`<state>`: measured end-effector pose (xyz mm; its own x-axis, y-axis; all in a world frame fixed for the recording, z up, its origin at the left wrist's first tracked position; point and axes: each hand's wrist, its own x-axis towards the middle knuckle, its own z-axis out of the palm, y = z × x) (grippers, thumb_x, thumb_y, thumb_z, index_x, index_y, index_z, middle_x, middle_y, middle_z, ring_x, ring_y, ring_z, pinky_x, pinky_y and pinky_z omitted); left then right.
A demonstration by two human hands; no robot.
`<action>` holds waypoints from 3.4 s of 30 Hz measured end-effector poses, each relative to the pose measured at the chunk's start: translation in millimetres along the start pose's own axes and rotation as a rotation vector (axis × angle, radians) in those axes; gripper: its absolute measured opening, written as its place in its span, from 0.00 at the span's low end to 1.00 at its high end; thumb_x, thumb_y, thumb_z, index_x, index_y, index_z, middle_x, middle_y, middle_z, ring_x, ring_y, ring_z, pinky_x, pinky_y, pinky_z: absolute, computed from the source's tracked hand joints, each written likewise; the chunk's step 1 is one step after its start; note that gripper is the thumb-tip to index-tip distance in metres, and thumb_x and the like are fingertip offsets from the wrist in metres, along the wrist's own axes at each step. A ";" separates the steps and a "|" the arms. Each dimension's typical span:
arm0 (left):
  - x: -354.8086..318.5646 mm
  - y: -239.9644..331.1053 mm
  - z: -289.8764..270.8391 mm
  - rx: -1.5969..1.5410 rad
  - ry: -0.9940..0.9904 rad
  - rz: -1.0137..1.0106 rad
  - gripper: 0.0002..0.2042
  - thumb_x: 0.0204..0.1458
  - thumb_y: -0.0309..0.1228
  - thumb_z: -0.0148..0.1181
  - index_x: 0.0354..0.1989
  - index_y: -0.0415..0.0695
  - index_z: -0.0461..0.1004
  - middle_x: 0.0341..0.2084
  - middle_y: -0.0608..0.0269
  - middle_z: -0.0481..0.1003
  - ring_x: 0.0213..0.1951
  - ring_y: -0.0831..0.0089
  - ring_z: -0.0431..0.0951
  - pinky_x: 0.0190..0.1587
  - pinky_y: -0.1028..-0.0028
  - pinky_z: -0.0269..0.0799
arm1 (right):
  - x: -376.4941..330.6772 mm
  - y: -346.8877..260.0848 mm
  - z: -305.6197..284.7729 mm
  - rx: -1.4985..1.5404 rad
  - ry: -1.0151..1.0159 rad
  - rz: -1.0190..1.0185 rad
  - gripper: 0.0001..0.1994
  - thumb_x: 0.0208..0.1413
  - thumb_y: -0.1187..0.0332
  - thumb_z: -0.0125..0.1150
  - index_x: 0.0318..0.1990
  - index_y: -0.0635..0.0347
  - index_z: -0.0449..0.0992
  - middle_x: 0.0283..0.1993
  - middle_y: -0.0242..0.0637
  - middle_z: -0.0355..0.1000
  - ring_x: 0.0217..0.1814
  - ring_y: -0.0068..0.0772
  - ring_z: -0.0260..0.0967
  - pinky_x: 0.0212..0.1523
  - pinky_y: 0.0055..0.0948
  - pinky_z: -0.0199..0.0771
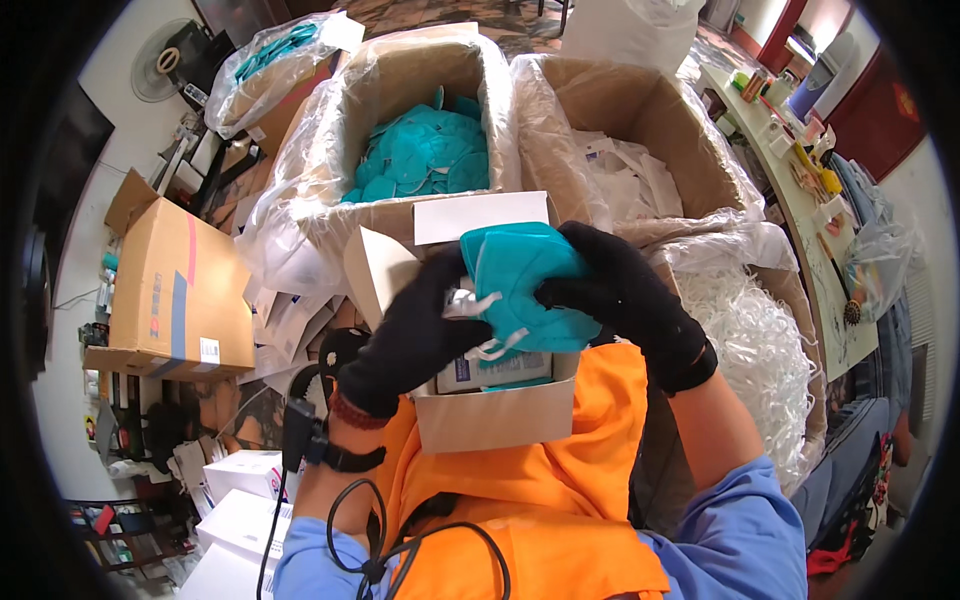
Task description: The recorder is placing turquoise medical face masks into white retail boxes.
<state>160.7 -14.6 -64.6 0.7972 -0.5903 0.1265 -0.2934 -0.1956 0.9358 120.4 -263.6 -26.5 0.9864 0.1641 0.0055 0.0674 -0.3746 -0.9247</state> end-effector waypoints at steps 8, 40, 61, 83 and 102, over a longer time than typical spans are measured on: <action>5.8 -16.6 27.4 0.089 0.073 0.062 0.15 0.55 0.29 0.63 0.50 0.41 0.73 0.40 0.49 0.79 0.42 0.52 0.81 0.45 0.62 0.75 | -3.8 8.0 9.8 0.131 0.025 0.121 0.22 0.53 0.65 0.71 0.53 0.63 0.74 0.45 0.34 0.77 0.45 0.21 0.71 0.49 0.28 0.74; -18.7 -3.5 -2.8 -0.619 -0.321 -0.508 0.19 0.63 0.40 0.55 0.54 0.39 0.72 0.40 0.60 0.78 0.40 0.69 0.82 0.38 0.71 0.82 | 0.7 -31.9 -41.3 0.095 0.336 -0.025 0.16 0.52 0.68 0.70 0.47 0.63 0.79 0.40 0.32 0.79 0.40 0.21 0.75 0.46 0.23 0.75; -41.2 -19.8 -25.8 -0.661 -0.240 -0.510 0.15 0.64 0.36 0.52 0.48 0.35 0.72 0.38 0.59 0.77 0.38 0.67 0.82 0.44 0.68 0.80 | -8.3 4.0 -83.9 0.034 0.493 0.057 0.15 0.54 0.69 0.69 0.48 0.63 0.79 0.39 0.32 0.79 0.38 0.20 0.75 0.44 0.24 0.75; -56.0 5.8 -23.8 -0.511 -0.307 -0.595 0.14 0.63 0.36 0.52 0.42 0.35 0.74 0.30 0.59 0.79 0.27 0.72 0.81 0.30 0.75 0.78 | -27.6 -0.8 -80.3 0.147 0.651 -0.093 0.17 0.58 0.67 0.65 0.53 0.61 0.78 0.46 0.32 0.78 0.45 0.22 0.75 0.50 0.24 0.73; -51.3 56.5 -4.9 0.476 -0.262 -0.019 0.08 0.57 0.33 0.59 0.41 0.43 0.76 0.27 0.51 0.76 0.31 0.49 0.78 0.34 0.58 0.75 | -59.0 13.1 40.3 0.379 -0.604 0.038 0.20 0.53 0.70 0.71 0.53 0.61 0.76 0.53 0.44 0.74 0.60 0.41 0.70 0.59 0.40 0.69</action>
<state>105.8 8.5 -16.7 0.6642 -0.7469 -0.0319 -0.5352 -0.5049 0.6772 57.0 -241.4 -54.3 0.7244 0.6750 -0.1397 -0.1302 -0.0650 -0.9894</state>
